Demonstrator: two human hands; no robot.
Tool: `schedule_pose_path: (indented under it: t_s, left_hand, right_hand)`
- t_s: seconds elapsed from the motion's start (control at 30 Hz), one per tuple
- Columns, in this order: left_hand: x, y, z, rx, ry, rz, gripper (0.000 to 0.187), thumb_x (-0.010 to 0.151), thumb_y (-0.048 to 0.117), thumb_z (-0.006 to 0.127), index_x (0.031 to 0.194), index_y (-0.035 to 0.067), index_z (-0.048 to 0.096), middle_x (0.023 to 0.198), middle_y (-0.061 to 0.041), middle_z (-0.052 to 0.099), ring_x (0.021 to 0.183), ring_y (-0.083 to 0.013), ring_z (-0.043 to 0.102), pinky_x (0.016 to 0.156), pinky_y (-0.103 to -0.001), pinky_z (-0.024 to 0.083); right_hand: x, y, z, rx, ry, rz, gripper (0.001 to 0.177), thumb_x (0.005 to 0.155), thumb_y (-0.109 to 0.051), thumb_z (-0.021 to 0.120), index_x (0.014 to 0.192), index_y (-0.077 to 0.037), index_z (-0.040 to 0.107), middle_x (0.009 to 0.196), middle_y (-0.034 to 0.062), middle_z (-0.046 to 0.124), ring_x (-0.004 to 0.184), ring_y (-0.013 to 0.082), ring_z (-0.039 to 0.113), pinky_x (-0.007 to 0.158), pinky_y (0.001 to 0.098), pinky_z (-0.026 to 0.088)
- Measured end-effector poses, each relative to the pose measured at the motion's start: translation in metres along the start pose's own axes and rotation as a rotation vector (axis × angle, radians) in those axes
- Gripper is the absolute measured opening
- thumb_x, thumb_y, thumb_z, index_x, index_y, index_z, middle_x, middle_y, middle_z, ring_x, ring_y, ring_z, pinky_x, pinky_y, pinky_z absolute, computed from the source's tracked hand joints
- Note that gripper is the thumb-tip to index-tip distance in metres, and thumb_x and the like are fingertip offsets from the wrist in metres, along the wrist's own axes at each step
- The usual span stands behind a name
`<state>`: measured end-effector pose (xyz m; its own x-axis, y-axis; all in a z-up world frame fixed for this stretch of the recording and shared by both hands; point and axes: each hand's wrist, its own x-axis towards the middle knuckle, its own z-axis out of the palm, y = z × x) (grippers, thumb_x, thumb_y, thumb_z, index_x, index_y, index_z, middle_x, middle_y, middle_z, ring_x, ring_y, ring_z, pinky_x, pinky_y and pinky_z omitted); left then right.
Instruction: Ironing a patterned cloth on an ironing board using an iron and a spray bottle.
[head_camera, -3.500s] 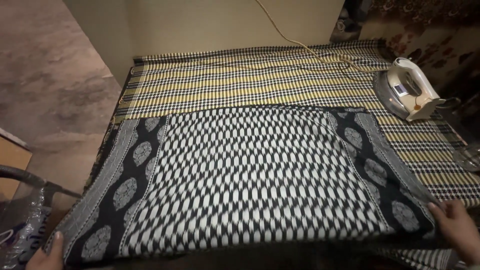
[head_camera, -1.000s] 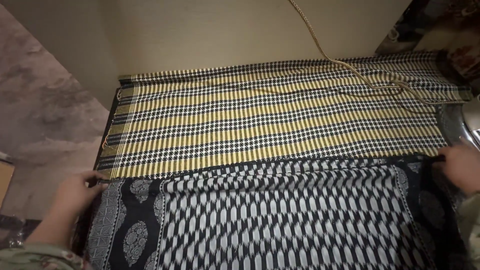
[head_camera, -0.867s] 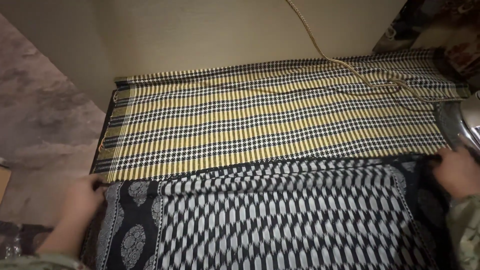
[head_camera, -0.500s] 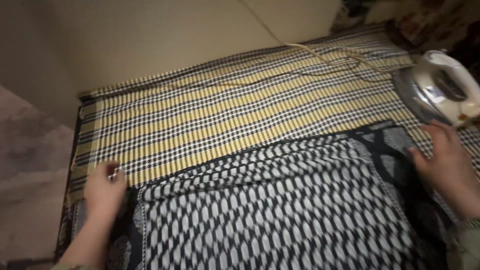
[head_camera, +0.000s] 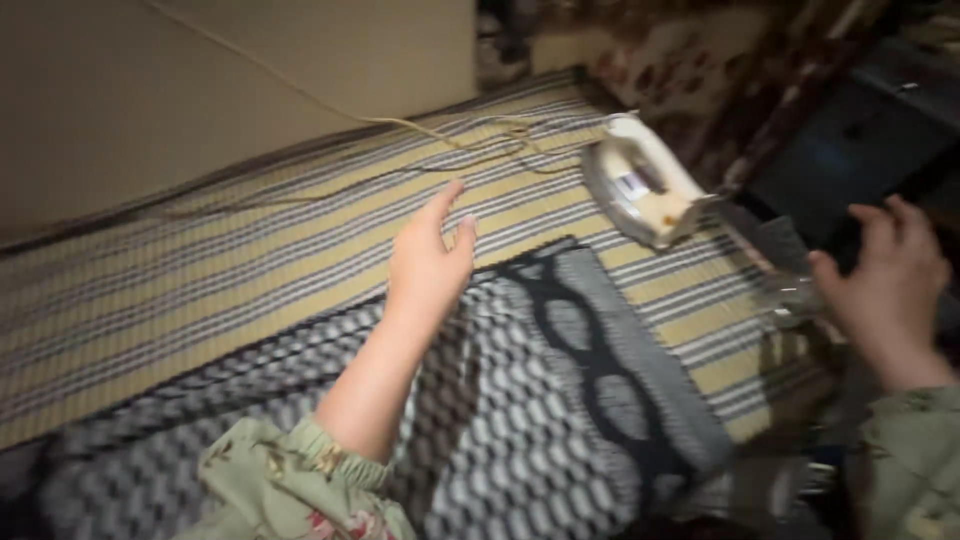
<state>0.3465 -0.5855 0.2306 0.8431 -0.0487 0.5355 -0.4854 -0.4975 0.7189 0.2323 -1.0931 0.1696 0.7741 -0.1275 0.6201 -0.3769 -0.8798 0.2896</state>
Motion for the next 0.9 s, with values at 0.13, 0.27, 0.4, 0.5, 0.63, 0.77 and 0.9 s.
schedule_pose_path:
  t_s: [0.13, 0.27, 0.4, 0.5, 0.63, 0.77, 0.9]
  left_hand:
    - [0.000, 0.071, 0.085, -0.162, -0.136, 0.093, 0.049, 0.093, 0.019, 0.066, 0.138, 0.003, 0.059, 0.135, -0.020, 0.066, 0.127, -0.0374, 0.063, 0.108, -0.041, 0.049]
    - [-0.015, 0.113, 0.132, -0.234, -0.299, 0.161, 0.052, 0.093, 0.018, 0.064, 0.141, 0.000, 0.055, 0.143, -0.021, 0.060, 0.133, -0.0368, 0.059, 0.114, -0.039, 0.046]
    - [-0.020, 0.118, 0.142, -0.229, -0.397, 0.169, 0.052, 0.095, 0.015, 0.062, 0.145, 0.001, 0.052, 0.147, -0.021, 0.056, 0.136, -0.0365, 0.054, 0.114, -0.040, 0.041]
    - [-0.026, 0.103, 0.140, -0.158, -0.427, 0.111, 0.051, 0.094, 0.014, 0.062, 0.143, 0.001, 0.053, 0.148, -0.020, 0.055, 0.137, -0.0349, 0.052, 0.114, -0.040, 0.038]
    - [-0.035, 0.079, 0.116, -0.154, -0.380, 0.059, 0.050, 0.092, 0.015, 0.064, 0.140, 0.002, 0.057, 0.146, -0.018, 0.059, 0.137, -0.0322, 0.056, 0.114, -0.038, 0.043]
    - [-0.047, 0.044, 0.080, -0.043, -0.352, -0.001, 0.052, 0.091, 0.017, 0.067, 0.140, 0.003, 0.057, 0.145, -0.018, 0.059, 0.136, -0.0338, 0.055, 0.112, -0.039, 0.043]
    - [-0.080, -0.008, 0.042, 0.054, -0.364, -0.126, 0.053, 0.091, 0.021, 0.067, 0.140, 0.006, 0.056, 0.145, -0.016, 0.058, 0.133, -0.0344, 0.055, 0.107, -0.040, 0.045]
  right_hand:
    - [-0.005, 0.034, 0.037, 0.338, -0.003, 0.052, 0.068, 0.093, -0.027, 0.080, 0.148, -0.009, 0.045, 0.148, 0.0230, 0.048, 0.137, 0.0410, 0.049, 0.112, 0.0513, 0.046]
    - [-0.007, 0.015, 0.011, 0.748, -0.225, 0.302, 0.088, 0.094, -0.020, 0.076, 0.170, -0.013, 0.033, 0.134, 0.0265, 0.062, 0.110, 0.0435, 0.063, 0.094, 0.0495, 0.052]
    - [0.000, 0.001, 0.015, 0.866, -0.160, 0.355, 0.084, 0.091, -0.014, 0.076, 0.163, -0.010, 0.033, 0.136, 0.0221, 0.062, 0.084, 0.0335, 0.066, 0.076, 0.0424, 0.054]
    - [-0.009, 0.008, 0.069, 1.213, 0.048, 0.273, 0.092, 0.096, -0.013, 0.076, 0.166, -0.004, 0.018, 0.137, 0.0143, 0.063, 0.112, 0.0188, 0.064, 0.089, 0.0329, 0.053]
    - [-0.011, 0.015, 0.111, 1.359, 0.034, 0.404, 0.064, 0.104, -0.011, 0.081, 0.155, -0.005, 0.043, 0.126, 0.0050, 0.061, 0.109, 0.0139, 0.060, 0.092, 0.0301, 0.052]
    - [0.008, 0.004, 0.074, 1.528, -0.128, 0.589, 0.053, 0.100, -0.020, 0.079, 0.141, -0.007, 0.049, 0.114, -0.0020, 0.057, 0.094, 0.0108, 0.060, 0.078, 0.0278, 0.053]
    - [0.017, -0.007, 0.023, 1.500, -0.289, 0.687, 0.036, 0.103, -0.032, 0.069, 0.130, -0.014, 0.054, 0.104, -0.0011, 0.062, 0.081, 0.0155, 0.061, 0.071, 0.0316, 0.050]
